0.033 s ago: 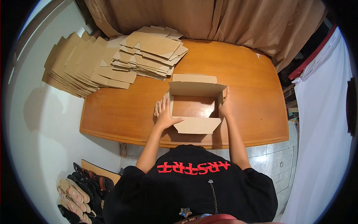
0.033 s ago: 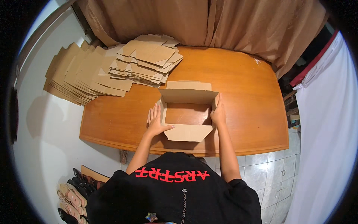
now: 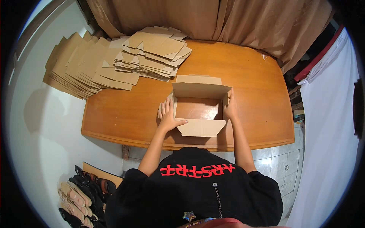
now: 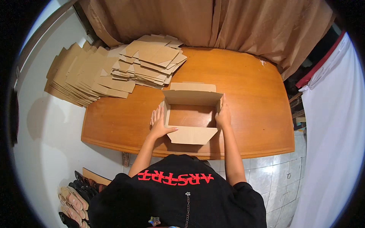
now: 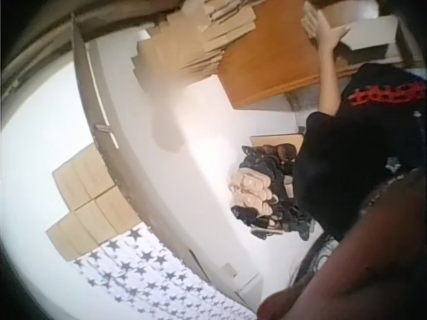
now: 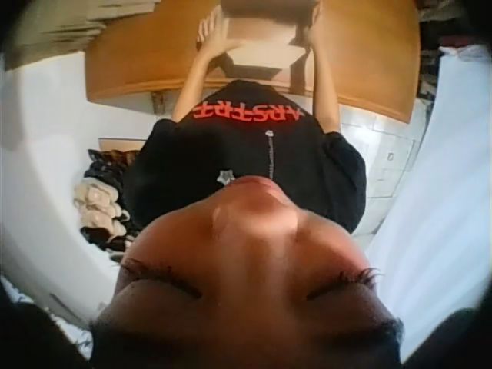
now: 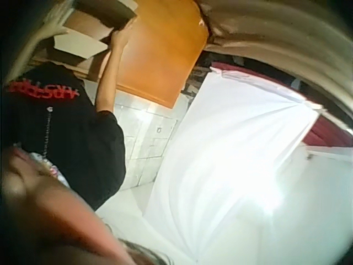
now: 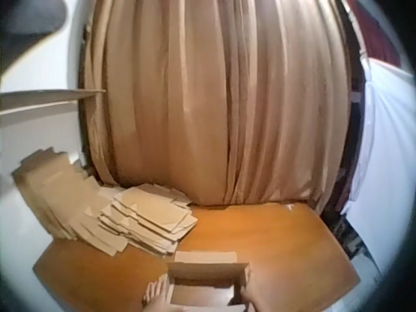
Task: The recorder folds and stacks cardboard shoe boxes from a flat state.
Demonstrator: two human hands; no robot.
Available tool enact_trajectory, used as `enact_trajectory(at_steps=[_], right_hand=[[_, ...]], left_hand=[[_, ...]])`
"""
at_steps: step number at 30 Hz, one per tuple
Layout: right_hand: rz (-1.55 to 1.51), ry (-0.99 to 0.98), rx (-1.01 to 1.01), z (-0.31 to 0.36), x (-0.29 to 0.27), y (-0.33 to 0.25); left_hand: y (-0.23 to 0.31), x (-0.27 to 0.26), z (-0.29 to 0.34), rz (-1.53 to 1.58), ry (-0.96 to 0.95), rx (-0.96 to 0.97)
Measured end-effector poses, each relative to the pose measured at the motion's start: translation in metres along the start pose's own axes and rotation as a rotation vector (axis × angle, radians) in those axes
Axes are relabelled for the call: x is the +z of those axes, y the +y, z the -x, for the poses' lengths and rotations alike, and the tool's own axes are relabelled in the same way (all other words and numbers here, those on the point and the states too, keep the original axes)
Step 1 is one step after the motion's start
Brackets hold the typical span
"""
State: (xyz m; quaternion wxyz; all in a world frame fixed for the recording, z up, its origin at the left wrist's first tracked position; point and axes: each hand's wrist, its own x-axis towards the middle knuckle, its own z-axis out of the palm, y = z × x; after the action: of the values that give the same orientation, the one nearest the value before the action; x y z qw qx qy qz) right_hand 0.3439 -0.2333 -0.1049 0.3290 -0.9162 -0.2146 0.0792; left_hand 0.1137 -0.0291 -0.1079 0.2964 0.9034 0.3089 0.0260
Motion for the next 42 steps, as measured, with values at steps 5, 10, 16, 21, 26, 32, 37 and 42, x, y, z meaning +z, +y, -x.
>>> enact_trajectory(at_steps=[5,10,16,21,26,32,37,42], right_hand=[[-0.245,0.051,-0.299,-0.005,0.009,0.031],[-0.165,-0.105,-0.388,0.019,0.005,0.023],[0.066,-0.163,-0.233,0.031,-0.001,0.016],[0.040,-0.136,-0.254,0.030,0.003,0.019],[-0.242,0.151,-0.173,0.030,0.007,0.053],[-0.666,-0.027,0.543,0.040,-0.019,0.085],[-1.084,0.028,0.477,0.047,-0.031,0.081],[-1.103,0.042,0.316,0.037,-0.029,0.049]], left_hand=[[0.005,-0.004,-0.002,0.064,-0.018,0.002],[-0.002,0.003,-0.002,0.091,0.073,-0.025],[0.020,-0.009,-0.006,-0.022,0.126,0.199],[0.038,0.004,-0.023,-0.190,-0.049,0.294],[0.060,0.014,-0.026,-0.279,-0.090,0.298],[0.058,0.014,-0.023,-0.291,-0.069,0.315],[0.061,0.011,-0.023,-0.256,-0.152,0.348],[0.056,0.018,-0.027,-0.154,-0.234,0.387]])
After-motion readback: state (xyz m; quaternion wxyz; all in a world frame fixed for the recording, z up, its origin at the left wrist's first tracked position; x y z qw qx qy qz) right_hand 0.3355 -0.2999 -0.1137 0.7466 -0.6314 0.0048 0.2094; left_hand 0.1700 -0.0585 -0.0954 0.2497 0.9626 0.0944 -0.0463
